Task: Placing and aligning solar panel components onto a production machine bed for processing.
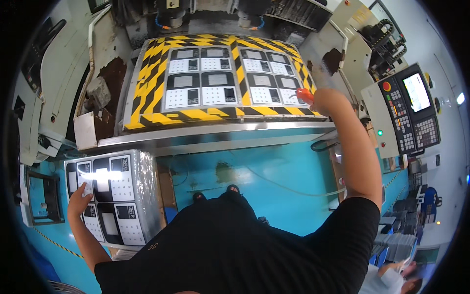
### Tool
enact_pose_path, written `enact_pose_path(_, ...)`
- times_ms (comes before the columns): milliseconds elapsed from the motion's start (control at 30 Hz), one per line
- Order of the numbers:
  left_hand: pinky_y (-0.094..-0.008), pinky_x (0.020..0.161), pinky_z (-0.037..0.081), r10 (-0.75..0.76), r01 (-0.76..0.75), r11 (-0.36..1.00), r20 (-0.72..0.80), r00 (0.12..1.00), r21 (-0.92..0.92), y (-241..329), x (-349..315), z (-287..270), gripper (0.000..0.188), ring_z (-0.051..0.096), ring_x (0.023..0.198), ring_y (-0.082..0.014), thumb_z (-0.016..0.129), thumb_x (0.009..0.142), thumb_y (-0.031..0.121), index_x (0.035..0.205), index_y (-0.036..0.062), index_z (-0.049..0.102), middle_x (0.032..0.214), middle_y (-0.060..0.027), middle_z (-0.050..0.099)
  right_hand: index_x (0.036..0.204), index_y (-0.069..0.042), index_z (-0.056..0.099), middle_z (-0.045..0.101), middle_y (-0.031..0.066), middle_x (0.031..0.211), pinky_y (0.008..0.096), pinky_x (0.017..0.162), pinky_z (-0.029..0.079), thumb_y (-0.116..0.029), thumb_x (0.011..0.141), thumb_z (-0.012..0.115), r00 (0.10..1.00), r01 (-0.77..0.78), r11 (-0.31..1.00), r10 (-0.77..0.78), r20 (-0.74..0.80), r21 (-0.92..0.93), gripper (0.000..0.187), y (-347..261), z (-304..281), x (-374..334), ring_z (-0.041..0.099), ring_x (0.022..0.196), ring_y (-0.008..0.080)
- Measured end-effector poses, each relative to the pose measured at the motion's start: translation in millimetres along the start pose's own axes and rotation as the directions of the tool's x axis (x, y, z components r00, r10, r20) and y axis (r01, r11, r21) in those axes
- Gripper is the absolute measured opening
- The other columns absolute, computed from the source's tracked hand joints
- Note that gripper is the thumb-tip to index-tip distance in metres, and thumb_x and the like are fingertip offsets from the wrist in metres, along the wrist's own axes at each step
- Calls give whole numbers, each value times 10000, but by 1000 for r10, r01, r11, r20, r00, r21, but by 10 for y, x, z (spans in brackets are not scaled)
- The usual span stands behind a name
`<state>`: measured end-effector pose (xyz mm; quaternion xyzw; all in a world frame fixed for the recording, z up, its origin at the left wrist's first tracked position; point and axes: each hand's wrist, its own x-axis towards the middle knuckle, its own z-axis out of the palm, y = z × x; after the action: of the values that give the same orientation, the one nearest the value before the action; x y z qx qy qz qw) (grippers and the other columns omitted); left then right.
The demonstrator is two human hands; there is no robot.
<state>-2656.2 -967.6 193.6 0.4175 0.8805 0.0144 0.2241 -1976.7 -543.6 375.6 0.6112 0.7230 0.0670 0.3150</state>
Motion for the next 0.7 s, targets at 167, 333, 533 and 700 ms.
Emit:
enact_pose_path(167, -400, 1069, 409, -74, 77, 994, 34, 997, -83, 106, -72, -2, 792, 499, 1317, -393, 677, 844, 262, 1531, 93, 321, 1414, -282, 502, 985, 6, 706, 721, 184, 978, 468, 745, 539, -383, 837, 688, 979, -186, 963, 165, 119, 195, 417, 749, 723, 418, 706, 834, 344)
enact_pose_path(333, -422, 1135, 327, -96, 96, 995, 11, 995, -38, 145, 84, 321, 839, 351, 1416, -443, 651, 893, 302, 1576, 127, 196, 1539, -326, 297, 1114, -17, 656, 711, 222, 955, 465, 745, 537, -423, 880, 653, 953, -293, 897, 302, 26, 331, 468, 1455, 1818, 950, 702, 850, 359)
enact_pose_path(533, -578, 1176, 181, -363, 364, 931, -34, 931, 35, 625, 146, 626, 924, 74, 1454, -565, 591, 906, 541, 1595, 206, 75, 1620, -286, 56, 1240, -1, 448, 673, 294, 1008, 531, 794, 514, -475, 969, 542, 988, 111, 801, -25, -152, 588, 554, -79, 1545, 732, 660, 963, 458)
enact_pose_path(700, -623, 1160, 169, -390, 395, 916, -79, 918, 64, 353, 267, 870, 992, 18, 1435, -607, 592, 890, 595, 1591, 236, -12, 1632, -258, -20, 1203, 12, 480, 655, 301, 1015, 539, 829, 502, -407, 973, 549, 976, 142, 692, 19, -215, 708, 483, 21, 1515, 1127, 639, 960, 479)
